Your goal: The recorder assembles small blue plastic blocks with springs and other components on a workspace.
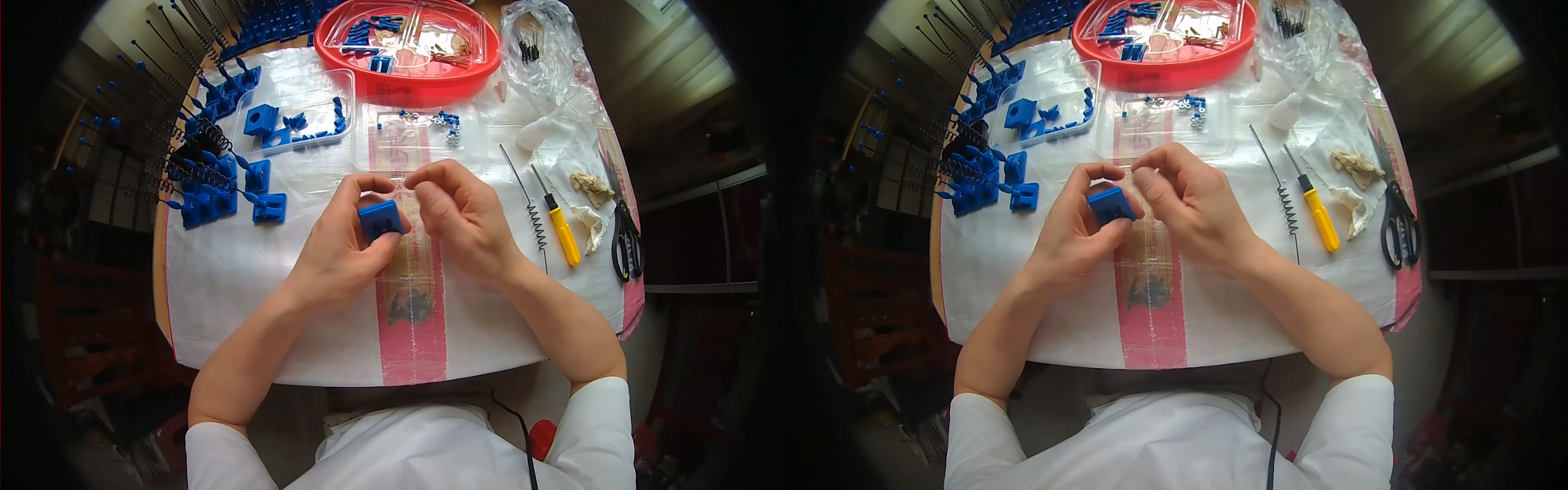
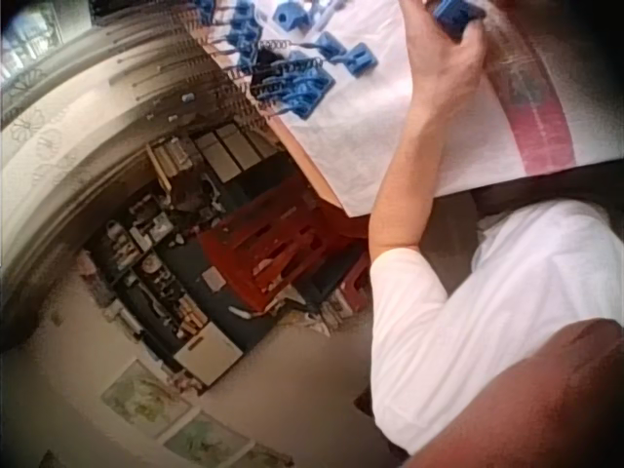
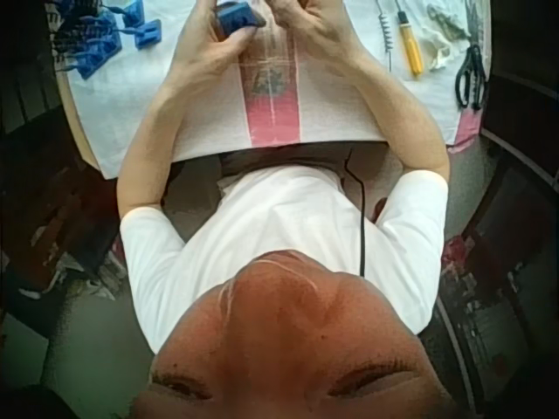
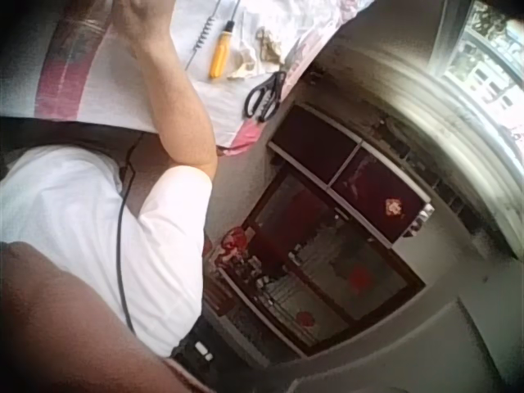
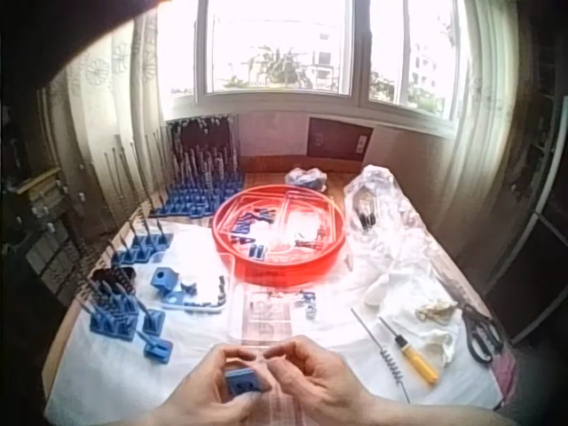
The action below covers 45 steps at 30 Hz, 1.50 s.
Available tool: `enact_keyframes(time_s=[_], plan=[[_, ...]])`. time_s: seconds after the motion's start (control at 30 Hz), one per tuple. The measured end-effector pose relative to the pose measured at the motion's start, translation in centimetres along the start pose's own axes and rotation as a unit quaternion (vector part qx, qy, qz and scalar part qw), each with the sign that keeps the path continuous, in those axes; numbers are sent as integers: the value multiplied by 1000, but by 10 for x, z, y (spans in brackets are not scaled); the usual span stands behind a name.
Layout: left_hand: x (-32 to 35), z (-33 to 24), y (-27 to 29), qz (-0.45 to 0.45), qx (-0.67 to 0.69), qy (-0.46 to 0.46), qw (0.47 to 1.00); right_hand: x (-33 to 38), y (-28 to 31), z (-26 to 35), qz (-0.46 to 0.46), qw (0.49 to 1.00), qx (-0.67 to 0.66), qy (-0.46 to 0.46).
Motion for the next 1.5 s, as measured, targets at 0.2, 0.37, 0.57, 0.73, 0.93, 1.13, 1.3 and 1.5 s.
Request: enact_keyframes(time_s=[0.2,0.37,0.57,0.73,0.93,1.13,1.3,1.5], plan=[[-3,4,0,29,13,11,999,0,-3,-6,20,995,35,88],[-2,1,4,-12,-118,-70,990,2,-2,1,16,985,101,137],[-2,-3,4,-38,-165,-169,971,4,-5,15,31,953,192,231],[1,-6,1,-35,-146,-167,974,5,-8,21,38,947,207,243],[3,-6,2,-39,-145,-170,974,8,-11,23,41,951,200,232],[4,-6,2,-41,-146,-159,976,8,-10,22,46,952,200,226],[5,-8,2,-34,-169,-160,972,8,-11,22,40,955,202,215],[5,-9,-1,-52,-107,-138,983,10,-10,19,4,953,174,248]])
Point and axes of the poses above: each hand's wrist, its own x-axis away from the middle knuckle, its own y-axis out of the back of the hand, z = x × y, the point moved 5 cm from there along -x, towards the middle knuckle, and after that the axes turned 7 degrees about -x, right-handed, at the moved point
